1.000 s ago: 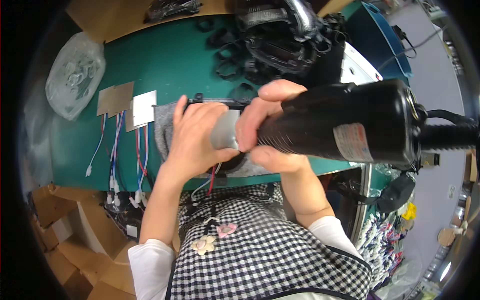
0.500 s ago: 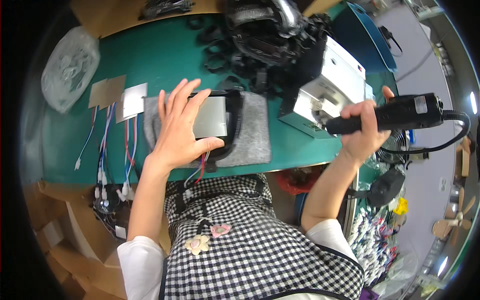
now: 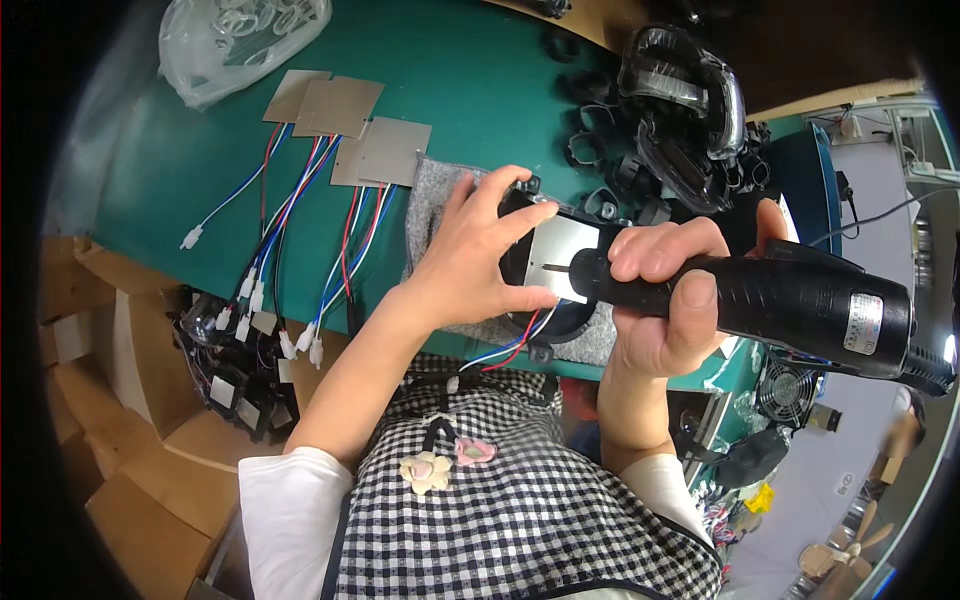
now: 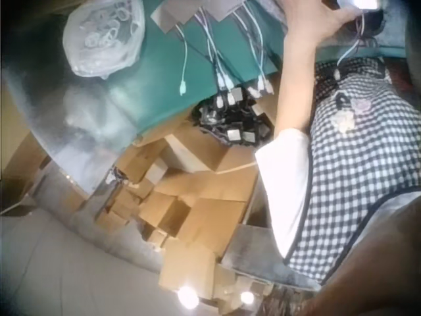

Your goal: Using an electric screwdriver to assemble electronic modules and wires into a black plastic housing.

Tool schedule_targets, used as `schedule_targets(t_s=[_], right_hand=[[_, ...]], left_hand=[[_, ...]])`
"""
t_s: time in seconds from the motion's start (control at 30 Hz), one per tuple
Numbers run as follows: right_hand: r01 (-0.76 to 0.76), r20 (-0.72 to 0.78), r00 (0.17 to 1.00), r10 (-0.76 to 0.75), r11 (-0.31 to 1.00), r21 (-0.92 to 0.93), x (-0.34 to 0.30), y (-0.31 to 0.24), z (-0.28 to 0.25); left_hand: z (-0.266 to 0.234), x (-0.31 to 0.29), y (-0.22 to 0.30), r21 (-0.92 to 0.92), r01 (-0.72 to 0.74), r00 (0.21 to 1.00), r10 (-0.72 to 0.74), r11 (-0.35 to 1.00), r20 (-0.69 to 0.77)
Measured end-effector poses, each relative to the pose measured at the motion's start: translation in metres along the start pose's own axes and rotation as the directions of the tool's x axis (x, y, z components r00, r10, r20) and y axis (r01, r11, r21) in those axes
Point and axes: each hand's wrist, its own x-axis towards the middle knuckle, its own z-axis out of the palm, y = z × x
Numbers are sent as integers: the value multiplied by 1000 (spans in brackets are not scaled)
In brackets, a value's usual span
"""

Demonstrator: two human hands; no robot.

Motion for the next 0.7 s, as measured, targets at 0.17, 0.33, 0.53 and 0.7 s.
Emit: schedule_targets(t_s=[0.17,0.33,0.53,0.7], right_hand=[[-84,32,996,84,996,5,4,12,4],[-122,556,824,110,992,-16,32,22,-11],[-282,702,710,-52,893,351,36,43,-5],[-143,367,924,111,988,60,17,31,-5]], left_hand=[[2,1,2,-85,9,1000,-9,996,-8],[4,-1,3,-66,12,1000,-13,998,-3],[6,-1,0,-112,-6,1000,7,994,14],[6,-1,-2,-94,-12,1000,12,996,4]])
